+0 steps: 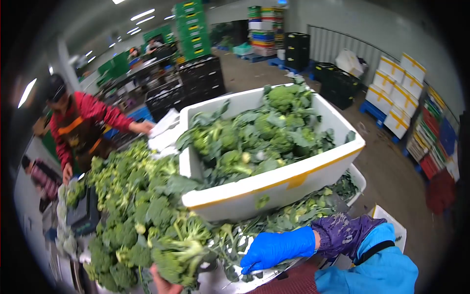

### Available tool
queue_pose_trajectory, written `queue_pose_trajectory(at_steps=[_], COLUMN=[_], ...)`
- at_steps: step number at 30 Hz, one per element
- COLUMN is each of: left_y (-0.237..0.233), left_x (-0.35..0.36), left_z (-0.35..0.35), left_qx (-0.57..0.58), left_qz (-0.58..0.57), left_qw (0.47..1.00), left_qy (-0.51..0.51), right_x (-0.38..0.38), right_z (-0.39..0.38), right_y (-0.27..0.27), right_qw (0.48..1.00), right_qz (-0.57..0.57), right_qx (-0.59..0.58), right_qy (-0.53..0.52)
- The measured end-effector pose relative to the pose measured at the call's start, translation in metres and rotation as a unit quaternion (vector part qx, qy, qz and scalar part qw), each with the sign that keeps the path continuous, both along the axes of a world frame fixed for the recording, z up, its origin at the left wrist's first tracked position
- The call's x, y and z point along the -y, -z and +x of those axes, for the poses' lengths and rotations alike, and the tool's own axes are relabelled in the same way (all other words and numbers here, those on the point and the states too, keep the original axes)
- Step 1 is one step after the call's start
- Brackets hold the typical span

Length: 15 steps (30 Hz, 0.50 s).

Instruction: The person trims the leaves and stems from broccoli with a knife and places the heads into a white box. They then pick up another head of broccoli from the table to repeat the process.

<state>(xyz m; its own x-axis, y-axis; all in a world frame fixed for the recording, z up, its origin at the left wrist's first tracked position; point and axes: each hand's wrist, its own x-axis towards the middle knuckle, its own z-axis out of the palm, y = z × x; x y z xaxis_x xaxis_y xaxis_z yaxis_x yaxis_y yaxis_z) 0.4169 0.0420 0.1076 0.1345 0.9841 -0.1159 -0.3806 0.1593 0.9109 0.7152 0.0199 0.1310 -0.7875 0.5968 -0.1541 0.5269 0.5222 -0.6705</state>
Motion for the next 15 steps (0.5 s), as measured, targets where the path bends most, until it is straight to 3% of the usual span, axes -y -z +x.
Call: queue_pose_trajectory(at_steps=[1,2,4,7,9,10,12,14,15], left_y=[-0.002,0.008,-0.012,0.010,-0.005,0.005,0.034,0.022,0.028], left_x=[-0.024,-0.044,-0.066,-0.109,-0.110,-0.110,-0.108,-0.089,-0.084], left_z=[-0.017,-0.028,-0.027,-0.049,-0.052,-0.055,-0.065,-0.039,-0.037], left_qx=[0.153,0.154,0.276,0.333,0.376,0.377,0.232,0.150,0.149], left_qz=[-0.212,-0.208,-0.147,-0.092,-0.222,-0.219,-0.173,-0.186,-0.196], left_qw=[0.965,0.962,0.949,0.935,0.894,0.895,0.957,0.971,0.969], left_qy=[-0.036,-0.085,-0.031,-0.076,-0.100,-0.098,0.025,-0.018,-0.028], right_x=[0.003,0.006,0.006,-0.007,-0.029,-0.044,-0.060,-0.104,-0.121], right_z=[0.011,0.022,0.043,0.078,0.112,0.131,0.162,0.226,0.247], right_y=[-0.007,-0.013,-0.025,-0.053,-0.072,-0.076,-0.099,-0.069,-0.069], right_qw=[1.000,0.999,0.995,0.958,0.930,0.921,0.864,0.838,0.820], right_qz=[0.004,-0.004,-0.010,-0.035,-0.029,-0.001,0.007,0.204,0.214], right_qx=[0.001,-0.033,-0.068,-0.134,-0.103,-0.064,-0.145,-0.087,-0.030], right_qy=[0.018,0.043,0.072,0.250,0.352,0.385,0.482,0.498,0.530])
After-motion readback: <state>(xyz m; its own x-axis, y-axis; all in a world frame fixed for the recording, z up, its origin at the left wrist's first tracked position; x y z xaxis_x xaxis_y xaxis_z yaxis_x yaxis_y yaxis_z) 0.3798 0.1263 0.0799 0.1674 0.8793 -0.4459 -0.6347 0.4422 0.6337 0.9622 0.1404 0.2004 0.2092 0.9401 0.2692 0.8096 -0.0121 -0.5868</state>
